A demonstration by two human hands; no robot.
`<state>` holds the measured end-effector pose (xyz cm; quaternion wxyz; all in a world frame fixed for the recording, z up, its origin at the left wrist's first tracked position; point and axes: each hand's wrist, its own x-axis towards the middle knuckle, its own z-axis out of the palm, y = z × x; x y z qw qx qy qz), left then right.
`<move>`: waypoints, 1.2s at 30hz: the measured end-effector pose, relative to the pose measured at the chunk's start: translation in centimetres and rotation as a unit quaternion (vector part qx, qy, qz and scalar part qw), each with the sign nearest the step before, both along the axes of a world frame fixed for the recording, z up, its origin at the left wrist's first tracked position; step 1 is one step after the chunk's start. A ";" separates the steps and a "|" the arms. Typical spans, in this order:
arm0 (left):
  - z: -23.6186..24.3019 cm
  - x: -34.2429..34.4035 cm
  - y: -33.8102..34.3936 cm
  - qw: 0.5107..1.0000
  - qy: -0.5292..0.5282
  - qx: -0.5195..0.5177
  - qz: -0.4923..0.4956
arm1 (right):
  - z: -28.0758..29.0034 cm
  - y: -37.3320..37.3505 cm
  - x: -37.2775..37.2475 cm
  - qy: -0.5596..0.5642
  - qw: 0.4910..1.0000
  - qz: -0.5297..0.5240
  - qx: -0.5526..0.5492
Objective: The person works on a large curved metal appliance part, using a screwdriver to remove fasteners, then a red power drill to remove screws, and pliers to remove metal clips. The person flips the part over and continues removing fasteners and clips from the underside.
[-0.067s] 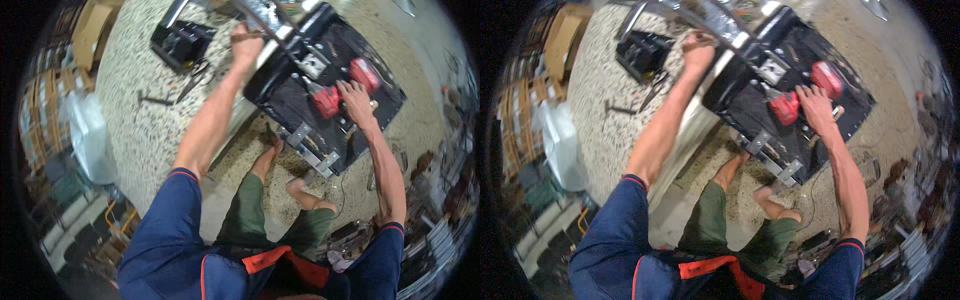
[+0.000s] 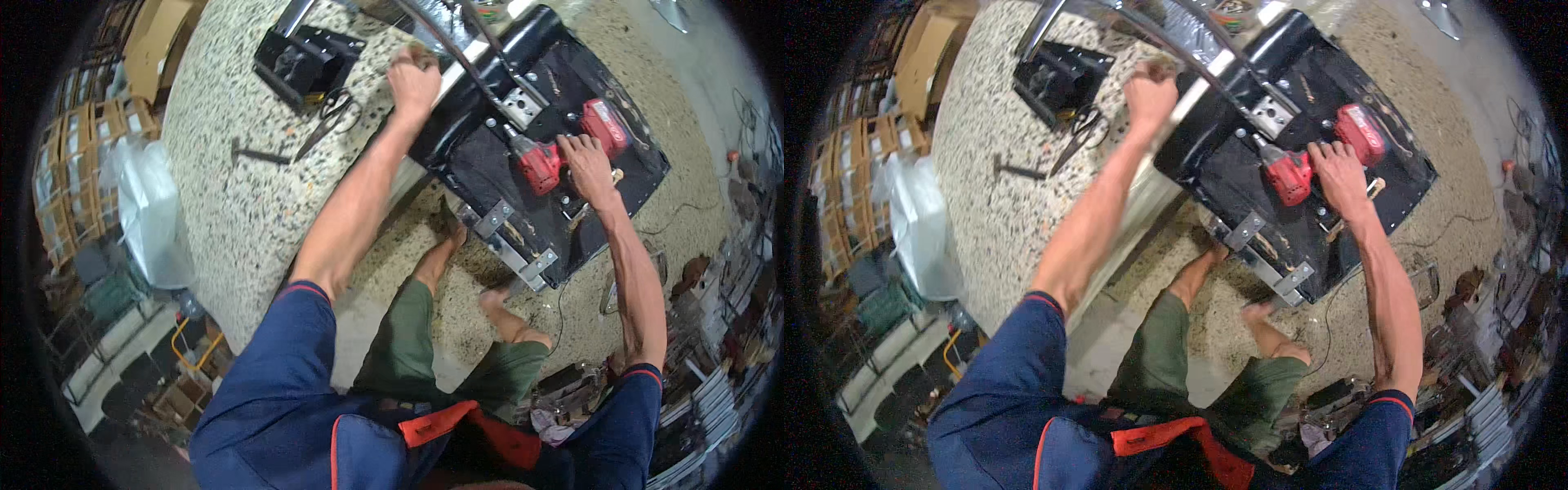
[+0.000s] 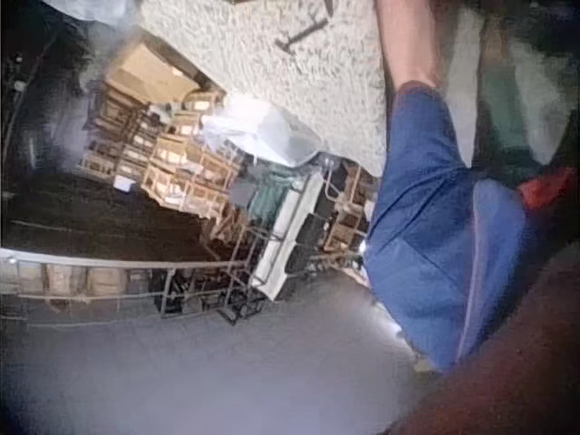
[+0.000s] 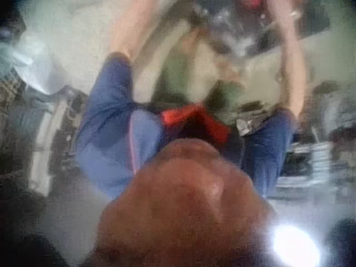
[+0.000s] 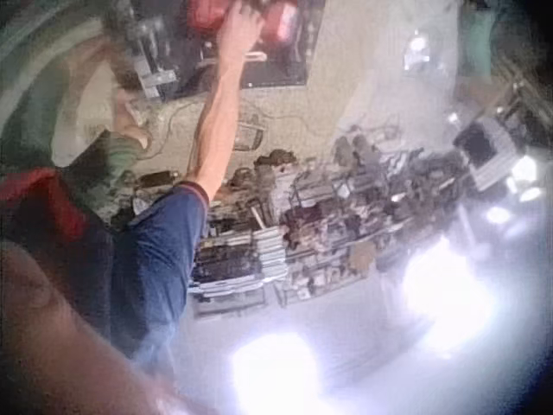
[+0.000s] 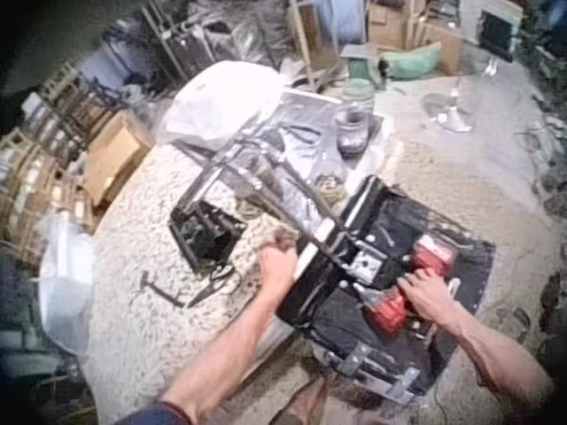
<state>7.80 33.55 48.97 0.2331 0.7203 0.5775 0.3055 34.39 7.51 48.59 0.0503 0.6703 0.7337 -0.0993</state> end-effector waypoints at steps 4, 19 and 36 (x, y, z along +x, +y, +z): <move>-1.0 -0.9 -11.6 0.956 -0.091 -0.271 -0.068 | -3.3 2.7 3.2 0.008 0.998 0.060 -0.019; -3.8 4.2 -22.1 0.739 -0.378 -0.544 0.123 | 5.8 -4.8 -3.6 0.089 0.995 0.039 -0.020; -3.1 5.1 -41.0 0.422 -0.370 -0.779 0.281 | 5.6 -28.4 -15.1 0.338 0.814 -0.445 -0.158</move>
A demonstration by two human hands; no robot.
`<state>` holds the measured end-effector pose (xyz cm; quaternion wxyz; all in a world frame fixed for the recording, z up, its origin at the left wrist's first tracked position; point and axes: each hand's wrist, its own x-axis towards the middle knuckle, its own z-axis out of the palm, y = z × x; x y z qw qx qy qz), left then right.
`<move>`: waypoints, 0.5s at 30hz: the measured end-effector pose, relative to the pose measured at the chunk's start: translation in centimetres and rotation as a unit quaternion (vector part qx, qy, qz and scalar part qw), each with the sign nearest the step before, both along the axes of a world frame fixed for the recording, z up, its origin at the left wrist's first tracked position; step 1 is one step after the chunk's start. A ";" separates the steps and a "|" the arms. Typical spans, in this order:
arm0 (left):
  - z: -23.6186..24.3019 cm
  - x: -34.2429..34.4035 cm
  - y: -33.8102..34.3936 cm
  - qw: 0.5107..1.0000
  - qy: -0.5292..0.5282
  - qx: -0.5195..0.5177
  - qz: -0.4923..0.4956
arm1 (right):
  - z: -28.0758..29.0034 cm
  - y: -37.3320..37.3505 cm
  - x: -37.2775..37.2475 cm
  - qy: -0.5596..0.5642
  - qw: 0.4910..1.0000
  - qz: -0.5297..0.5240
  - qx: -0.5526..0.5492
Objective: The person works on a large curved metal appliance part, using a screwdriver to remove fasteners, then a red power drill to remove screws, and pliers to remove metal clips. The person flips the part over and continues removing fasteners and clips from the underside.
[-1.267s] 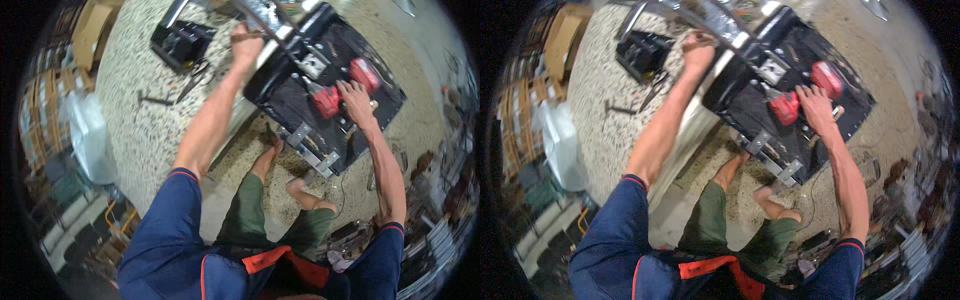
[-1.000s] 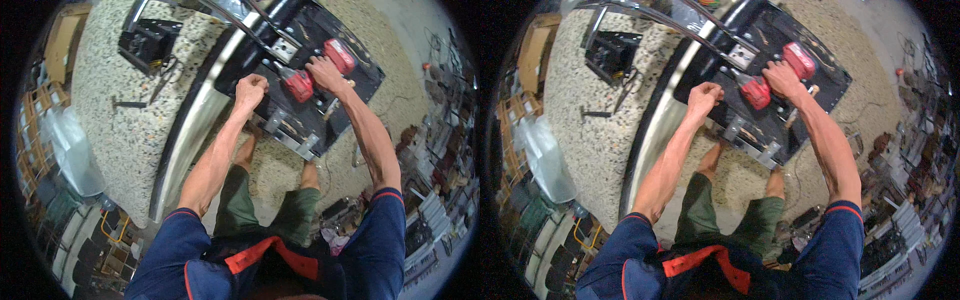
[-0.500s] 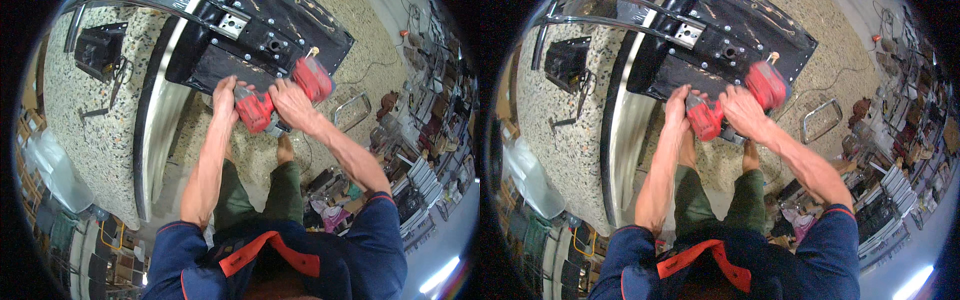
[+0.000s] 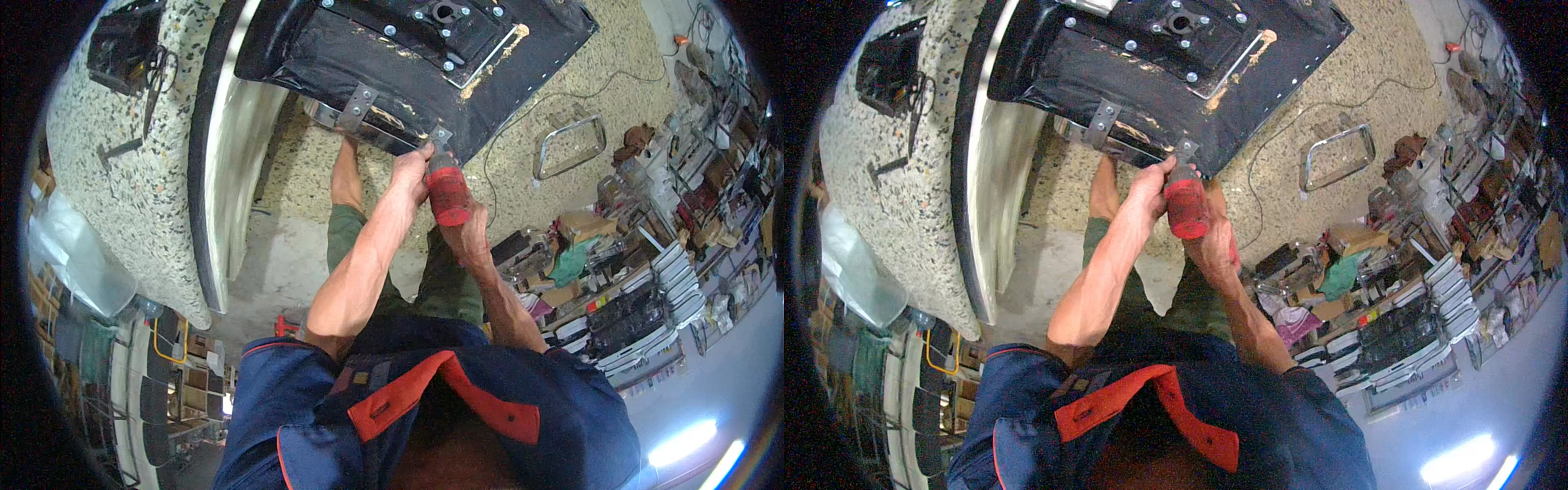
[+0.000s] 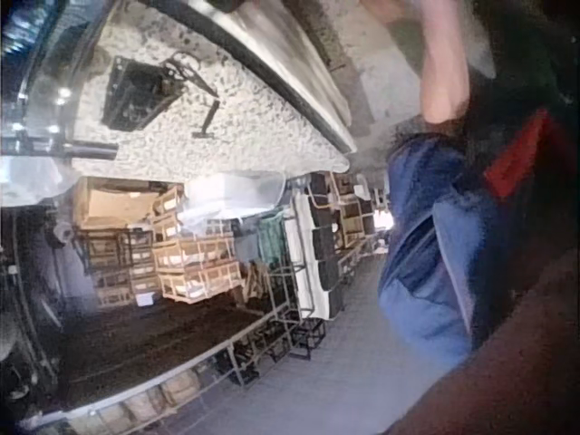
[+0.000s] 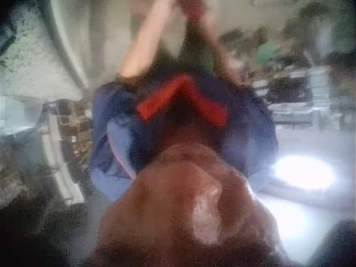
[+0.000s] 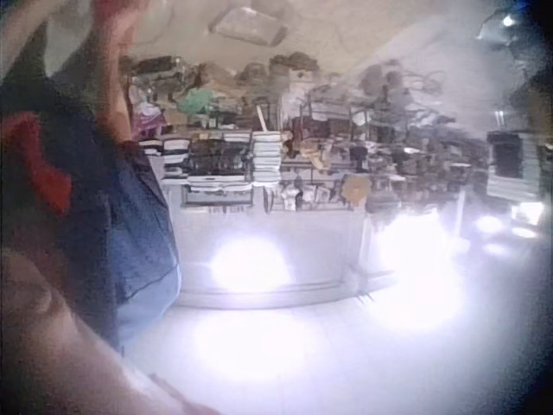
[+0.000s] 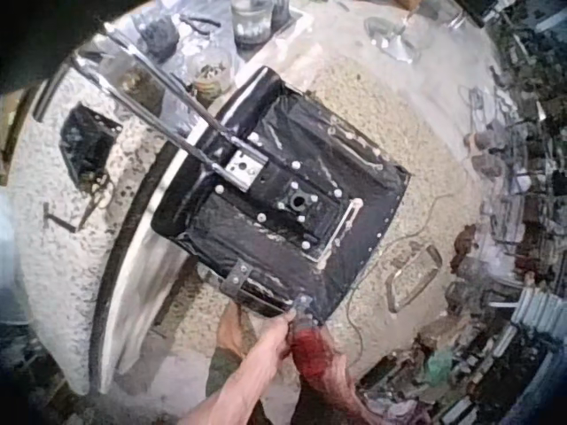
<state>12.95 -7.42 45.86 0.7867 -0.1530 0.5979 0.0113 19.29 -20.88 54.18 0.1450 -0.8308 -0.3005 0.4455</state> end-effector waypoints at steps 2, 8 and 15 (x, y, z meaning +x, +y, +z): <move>-0.9 -0.1 -1.1 1.000 -0.003 -0.010 -0.001 | 0.1 -0.5 0.1 -0.007 0.999 0.027 -0.028; -0.9 1.7 -1.6 0.999 0.011 0.006 -0.038 | -0.1 0.9 0.9 0.128 0.972 -0.195 -0.012; -1.2 2.7 -0.9 0.995 0.060 0.028 -0.075 | -3.5 -0.7 1.9 -0.045 0.998 0.004 -0.032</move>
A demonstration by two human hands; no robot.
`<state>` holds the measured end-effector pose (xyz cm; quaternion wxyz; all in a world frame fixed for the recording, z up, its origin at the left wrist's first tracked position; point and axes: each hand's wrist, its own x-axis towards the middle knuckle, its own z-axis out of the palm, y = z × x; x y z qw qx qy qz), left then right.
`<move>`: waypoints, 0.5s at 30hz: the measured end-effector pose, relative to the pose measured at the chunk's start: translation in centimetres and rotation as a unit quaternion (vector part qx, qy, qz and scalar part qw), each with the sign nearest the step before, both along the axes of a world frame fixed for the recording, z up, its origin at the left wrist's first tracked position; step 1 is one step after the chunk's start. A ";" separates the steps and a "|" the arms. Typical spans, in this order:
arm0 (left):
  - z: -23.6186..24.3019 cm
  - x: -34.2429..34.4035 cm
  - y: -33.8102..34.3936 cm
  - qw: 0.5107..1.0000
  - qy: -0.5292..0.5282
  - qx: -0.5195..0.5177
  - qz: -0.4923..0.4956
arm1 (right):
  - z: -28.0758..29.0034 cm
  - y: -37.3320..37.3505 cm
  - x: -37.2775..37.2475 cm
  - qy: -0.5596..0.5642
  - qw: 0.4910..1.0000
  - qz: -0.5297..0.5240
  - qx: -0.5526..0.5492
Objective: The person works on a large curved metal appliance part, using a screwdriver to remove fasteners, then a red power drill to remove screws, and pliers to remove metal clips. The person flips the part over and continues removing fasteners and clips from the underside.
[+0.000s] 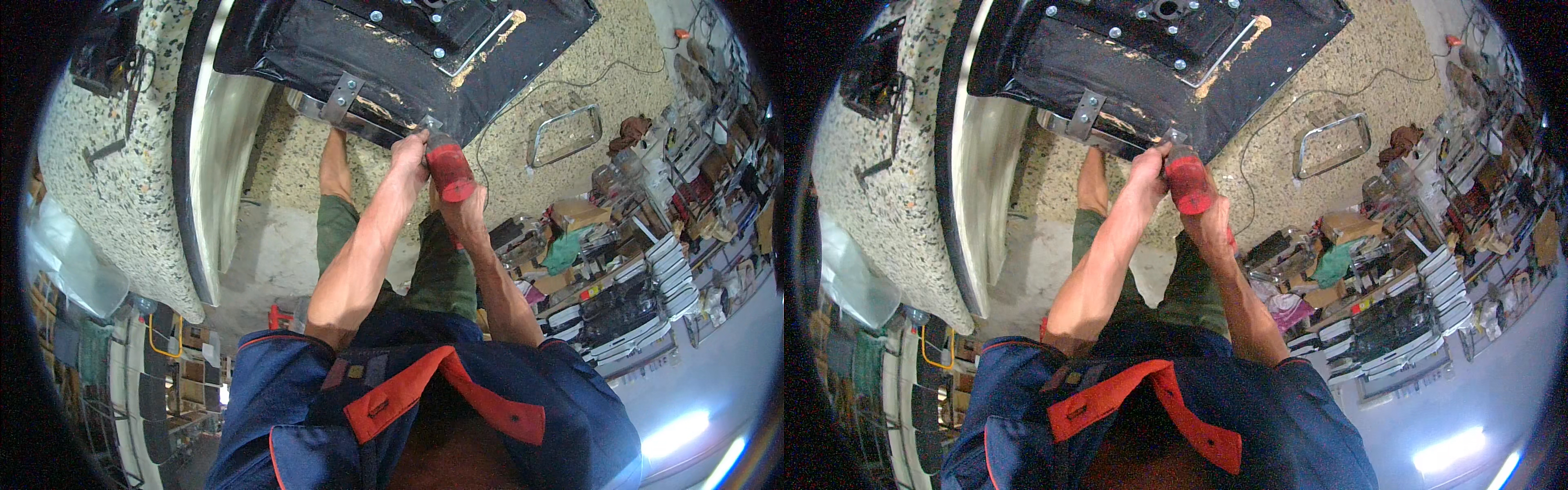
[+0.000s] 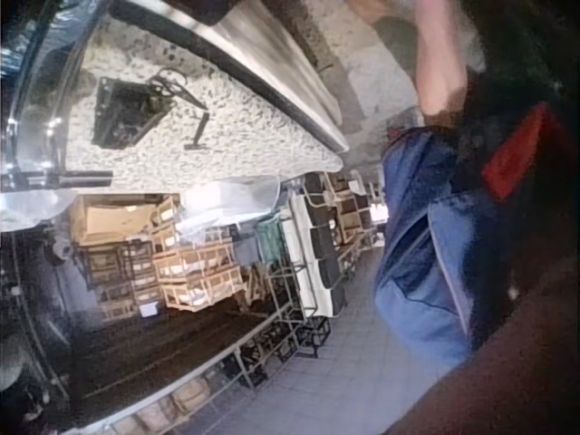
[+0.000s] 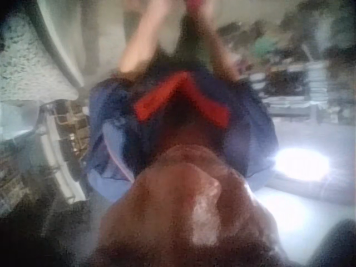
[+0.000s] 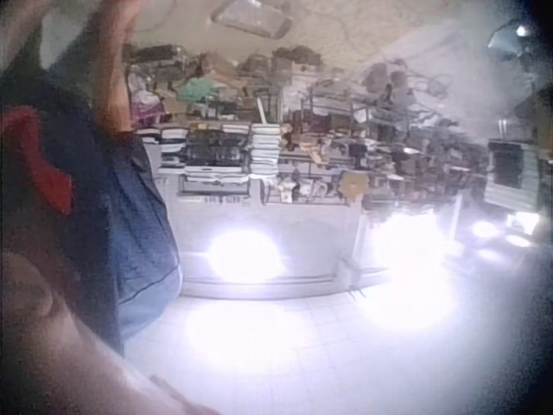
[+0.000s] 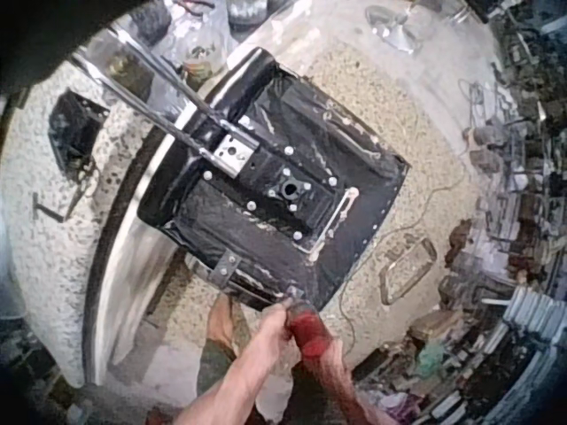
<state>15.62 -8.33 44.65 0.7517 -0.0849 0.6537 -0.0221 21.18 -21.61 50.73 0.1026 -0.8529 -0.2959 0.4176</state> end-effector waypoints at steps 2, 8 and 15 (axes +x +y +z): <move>-0.1 -0.2 0.1 1.000 -0.009 -0.005 0.024 | 0.7 1.2 0.8 0.020 1.000 -0.019 -0.007; -2.2 -0.5 -0.3 0.986 -0.028 -0.097 0.131 | 3.0 4.7 3.6 0.034 0.988 -0.013 -0.153; -2.8 -0.6 -1.1 0.990 -0.045 -0.046 0.126 | 1.1 3.5 3.4 0.029 0.992 0.009 -0.120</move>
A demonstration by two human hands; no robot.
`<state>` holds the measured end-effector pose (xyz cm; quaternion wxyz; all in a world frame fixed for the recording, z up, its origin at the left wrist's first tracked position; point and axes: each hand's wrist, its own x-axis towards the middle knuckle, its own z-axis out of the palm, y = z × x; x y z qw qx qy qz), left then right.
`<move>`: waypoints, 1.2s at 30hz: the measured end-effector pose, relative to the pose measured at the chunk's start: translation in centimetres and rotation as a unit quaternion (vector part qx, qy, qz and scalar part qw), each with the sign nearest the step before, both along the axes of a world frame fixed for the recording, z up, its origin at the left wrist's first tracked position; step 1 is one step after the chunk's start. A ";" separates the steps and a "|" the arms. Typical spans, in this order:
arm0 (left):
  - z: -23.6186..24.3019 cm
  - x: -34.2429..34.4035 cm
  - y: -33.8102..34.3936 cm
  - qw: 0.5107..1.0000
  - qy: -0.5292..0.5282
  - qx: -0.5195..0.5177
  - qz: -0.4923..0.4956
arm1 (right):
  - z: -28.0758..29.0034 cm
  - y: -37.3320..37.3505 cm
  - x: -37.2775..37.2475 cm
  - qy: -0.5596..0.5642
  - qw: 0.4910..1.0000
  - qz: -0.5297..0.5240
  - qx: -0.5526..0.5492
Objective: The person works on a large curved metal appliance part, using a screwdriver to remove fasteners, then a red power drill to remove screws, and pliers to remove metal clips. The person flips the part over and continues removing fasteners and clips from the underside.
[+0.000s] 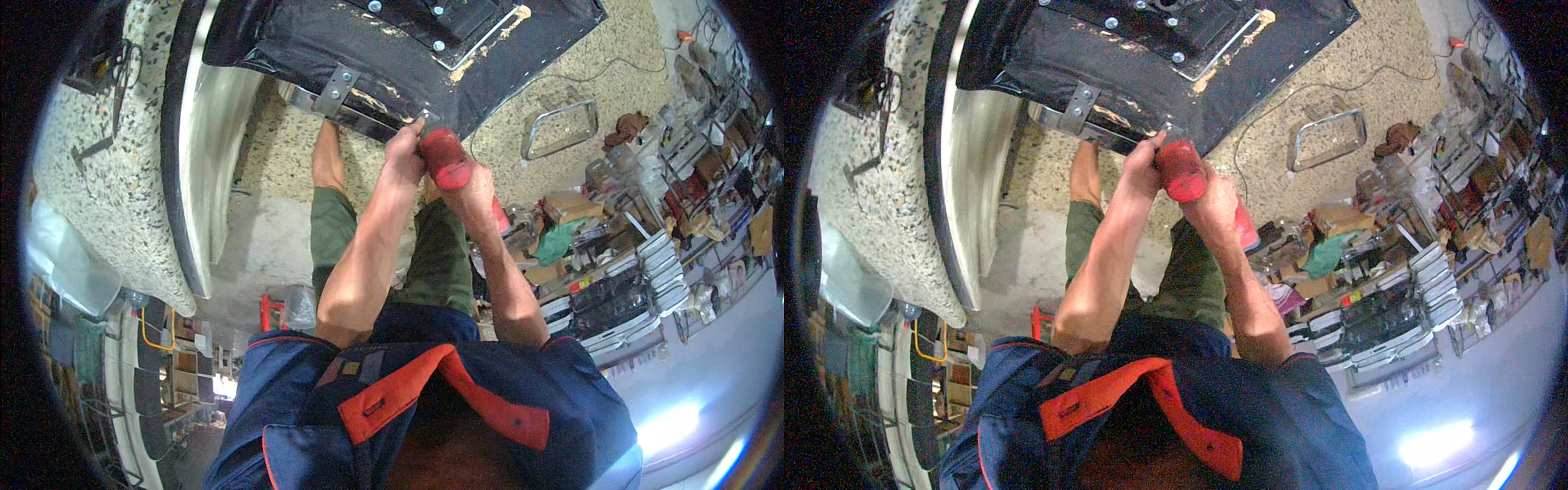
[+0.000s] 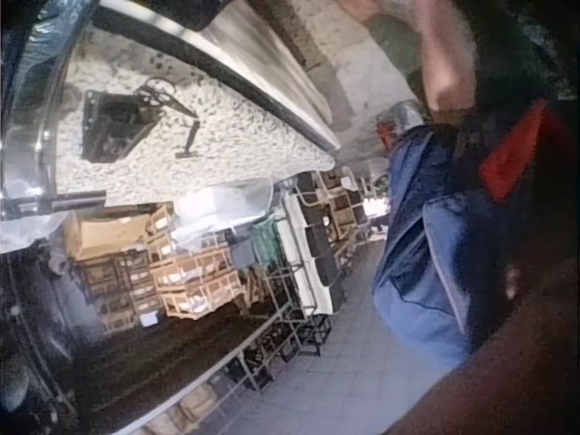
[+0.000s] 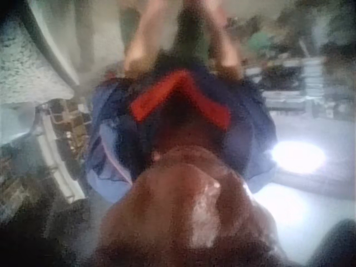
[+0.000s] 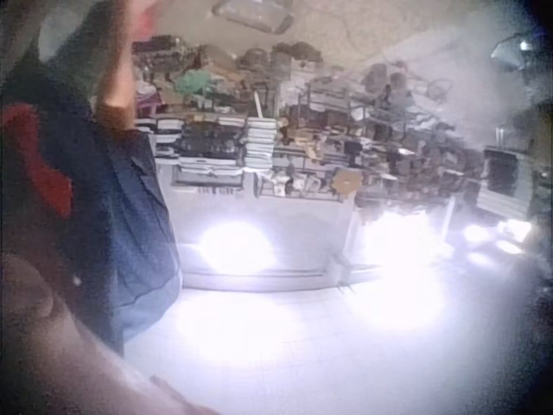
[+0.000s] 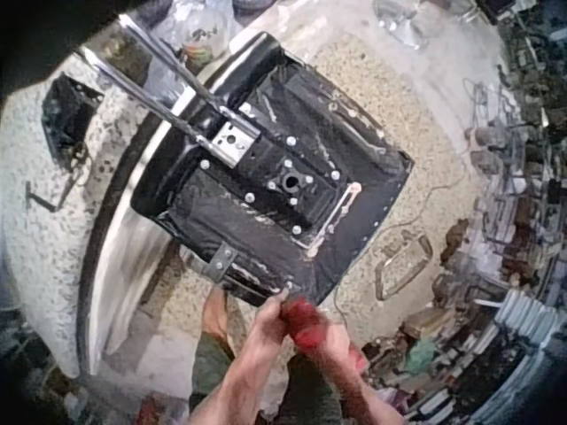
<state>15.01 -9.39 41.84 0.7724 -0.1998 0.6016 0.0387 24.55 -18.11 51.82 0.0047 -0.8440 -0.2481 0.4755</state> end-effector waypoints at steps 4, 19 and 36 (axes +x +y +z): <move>1.1 0.2 0.6 1.000 0.016 0.008 0.008 | -0.5 -0.6 -1.0 0.015 1.000 0.022 0.013; 3.4 -1.2 -1.6 0.971 -0.146 0.172 0.078 | 0.9 -2.5 -0.6 -0.025 0.999 0.046 0.002; 0.5 -3.7 -2.5 0.999 -0.010 0.044 0.001 | -1.4 -4.6 -5.3 0.006 0.992 -0.009 0.123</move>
